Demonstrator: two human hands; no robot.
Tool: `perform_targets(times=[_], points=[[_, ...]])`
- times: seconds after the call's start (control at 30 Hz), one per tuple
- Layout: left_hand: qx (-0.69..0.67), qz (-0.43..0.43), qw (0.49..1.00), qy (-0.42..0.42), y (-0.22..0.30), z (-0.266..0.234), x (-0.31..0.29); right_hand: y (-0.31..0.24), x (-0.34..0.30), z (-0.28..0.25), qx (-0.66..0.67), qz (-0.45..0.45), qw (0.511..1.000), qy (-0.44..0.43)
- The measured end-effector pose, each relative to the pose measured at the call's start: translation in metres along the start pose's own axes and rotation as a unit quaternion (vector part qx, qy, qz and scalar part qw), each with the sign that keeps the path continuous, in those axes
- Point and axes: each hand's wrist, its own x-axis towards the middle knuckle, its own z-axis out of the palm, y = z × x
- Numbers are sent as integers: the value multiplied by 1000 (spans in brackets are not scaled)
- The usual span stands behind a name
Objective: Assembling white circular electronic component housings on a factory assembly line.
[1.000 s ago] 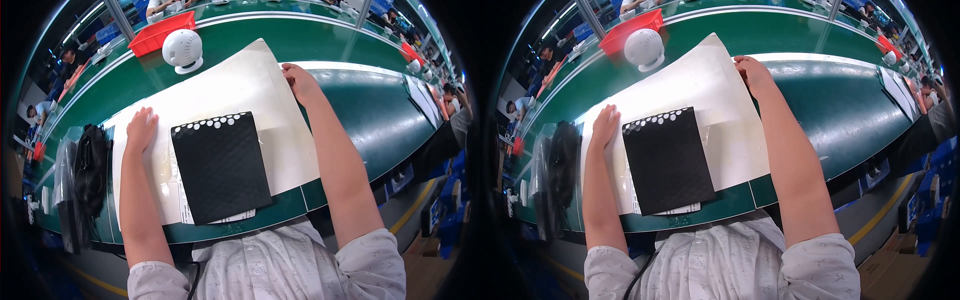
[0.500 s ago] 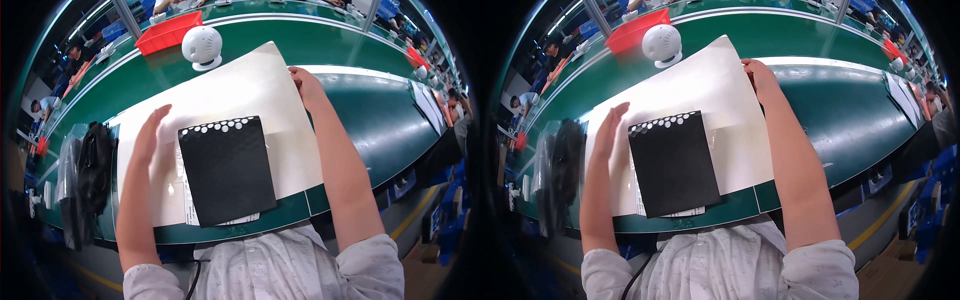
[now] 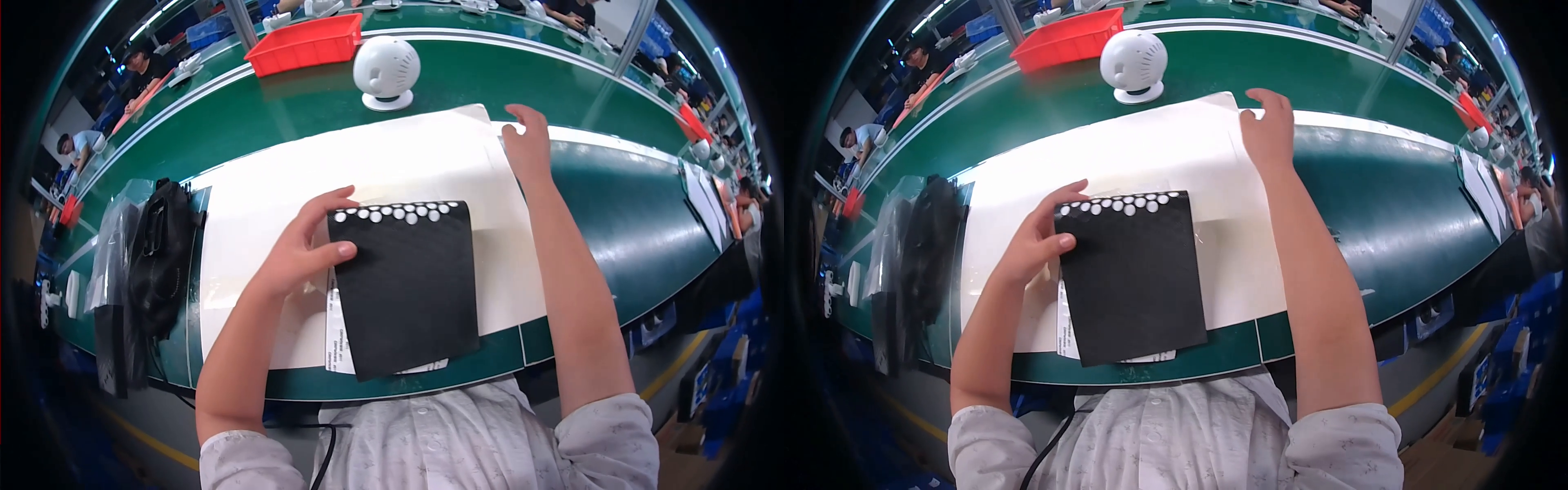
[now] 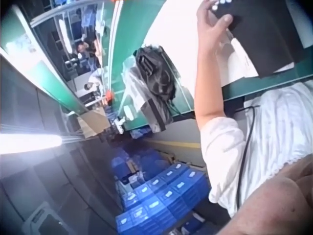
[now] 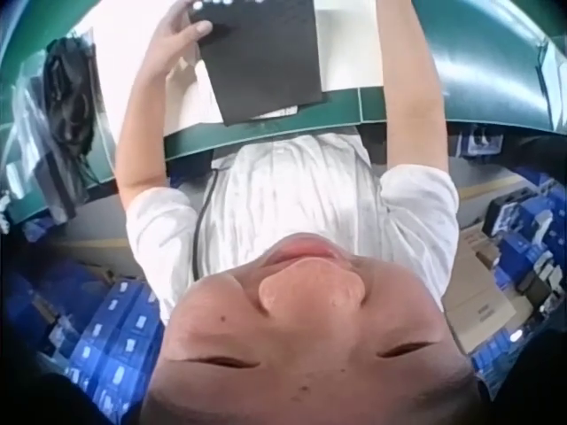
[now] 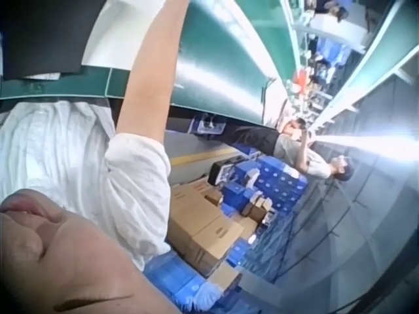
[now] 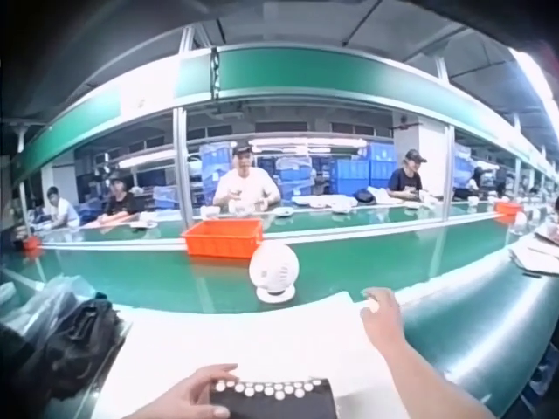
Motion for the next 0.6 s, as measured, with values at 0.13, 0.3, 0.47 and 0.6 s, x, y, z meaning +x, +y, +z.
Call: perform_targets(times=[0.13,0.3,0.47,0.6], points=[[-12,-22,1000,1,-4,3,1,-36,5,33,113,-6,966,-234],[40,28,998,-26,-10,3,0,-56,9,96,6,-58,929,-365],[106,65,991,-50,-10,6,1,-43,15,135,-108,-145,953,-243],[162,107,981,-19,-7,7,1,-49,20,135,-158,-88,951,-249]])
